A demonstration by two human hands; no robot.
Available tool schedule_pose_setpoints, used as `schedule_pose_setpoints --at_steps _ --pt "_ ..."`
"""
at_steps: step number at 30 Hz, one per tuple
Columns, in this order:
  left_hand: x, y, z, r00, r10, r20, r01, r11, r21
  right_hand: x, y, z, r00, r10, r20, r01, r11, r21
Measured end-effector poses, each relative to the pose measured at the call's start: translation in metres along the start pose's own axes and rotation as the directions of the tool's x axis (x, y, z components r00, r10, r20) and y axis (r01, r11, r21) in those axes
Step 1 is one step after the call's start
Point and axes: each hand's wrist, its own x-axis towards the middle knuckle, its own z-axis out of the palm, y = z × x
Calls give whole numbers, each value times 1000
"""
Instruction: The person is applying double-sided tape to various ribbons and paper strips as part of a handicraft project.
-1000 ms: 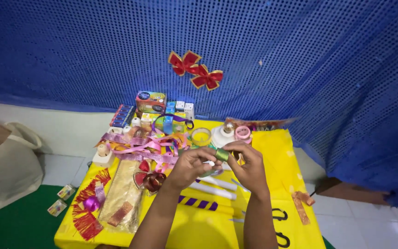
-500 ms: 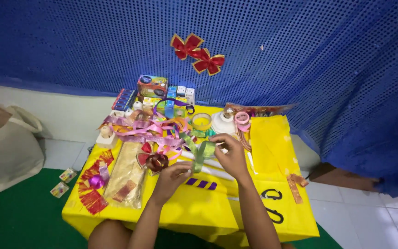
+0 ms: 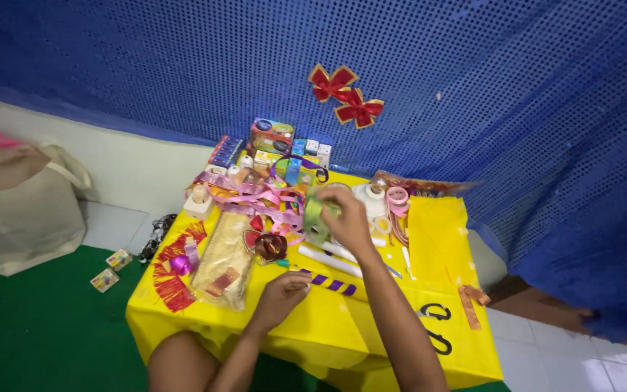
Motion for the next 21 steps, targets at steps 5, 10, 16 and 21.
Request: schedule_pose_setpoints --at_steps 5,10,16,21 --pt "0 13 -7 998 -60 21 60 998 12 55 -49 -5 897 -228 -378 240 971 -16" --pt "3 9 -9 998 -66 5 66 998 -1 83 -28 9 910 -169 -377 173 985 -24" --pt "2 18 -11 990 -142 12 142 989 -44 79 77 43 967 34 -253 -56 995 -81" --pt "3 16 -14 993 -112 40 110 993 49 64 100 63 922 387 13 -374 897 -234"
